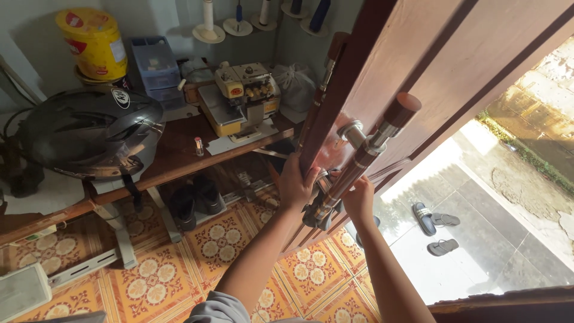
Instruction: The recorder uses a screwdriver and their hands to tighten and fix a loose metal door handle assembly on a wooden door.
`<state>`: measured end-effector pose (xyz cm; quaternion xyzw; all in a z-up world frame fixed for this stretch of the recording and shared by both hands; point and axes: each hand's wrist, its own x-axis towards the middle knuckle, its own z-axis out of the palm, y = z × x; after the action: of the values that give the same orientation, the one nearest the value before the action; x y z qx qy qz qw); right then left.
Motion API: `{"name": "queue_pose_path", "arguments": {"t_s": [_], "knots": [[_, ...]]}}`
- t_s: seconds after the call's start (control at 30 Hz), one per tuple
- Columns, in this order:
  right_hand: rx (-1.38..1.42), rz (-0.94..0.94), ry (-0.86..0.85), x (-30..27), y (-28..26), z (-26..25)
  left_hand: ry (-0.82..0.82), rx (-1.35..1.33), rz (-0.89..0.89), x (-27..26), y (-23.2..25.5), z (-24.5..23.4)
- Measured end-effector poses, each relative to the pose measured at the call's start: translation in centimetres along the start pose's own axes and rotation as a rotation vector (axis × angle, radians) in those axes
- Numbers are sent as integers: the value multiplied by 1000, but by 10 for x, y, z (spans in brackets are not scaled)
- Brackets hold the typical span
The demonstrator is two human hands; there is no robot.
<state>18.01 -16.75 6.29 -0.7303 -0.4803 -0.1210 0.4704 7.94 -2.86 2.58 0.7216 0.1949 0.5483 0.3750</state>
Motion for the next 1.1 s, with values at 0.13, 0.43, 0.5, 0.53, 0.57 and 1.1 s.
{"name": "queue_pose_path", "arguments": {"t_s": [0.13, 0.43, 0.5, 0.53, 0.57, 1.1], "knots": [[27, 104, -9, -1, -4, -1, -33, -14, -27, 1, 8, -6], [184, 153, -187, 2, 42, -11, -63, 58, -25, 2, 4, -4], [477, 66, -176, 3, 64, -12, -34, 78, 21, 2, 6, -5], [479, 67, -175, 4, 64, -14, -36, 80, 21, 2, 9, -7], [595, 171, -117, 7, 64, -16, -33, 64, 0, 3, 12, -8], [635, 276, -54, 15, 28, -1, -5, 361, 504, 0, 50, -37]]}}
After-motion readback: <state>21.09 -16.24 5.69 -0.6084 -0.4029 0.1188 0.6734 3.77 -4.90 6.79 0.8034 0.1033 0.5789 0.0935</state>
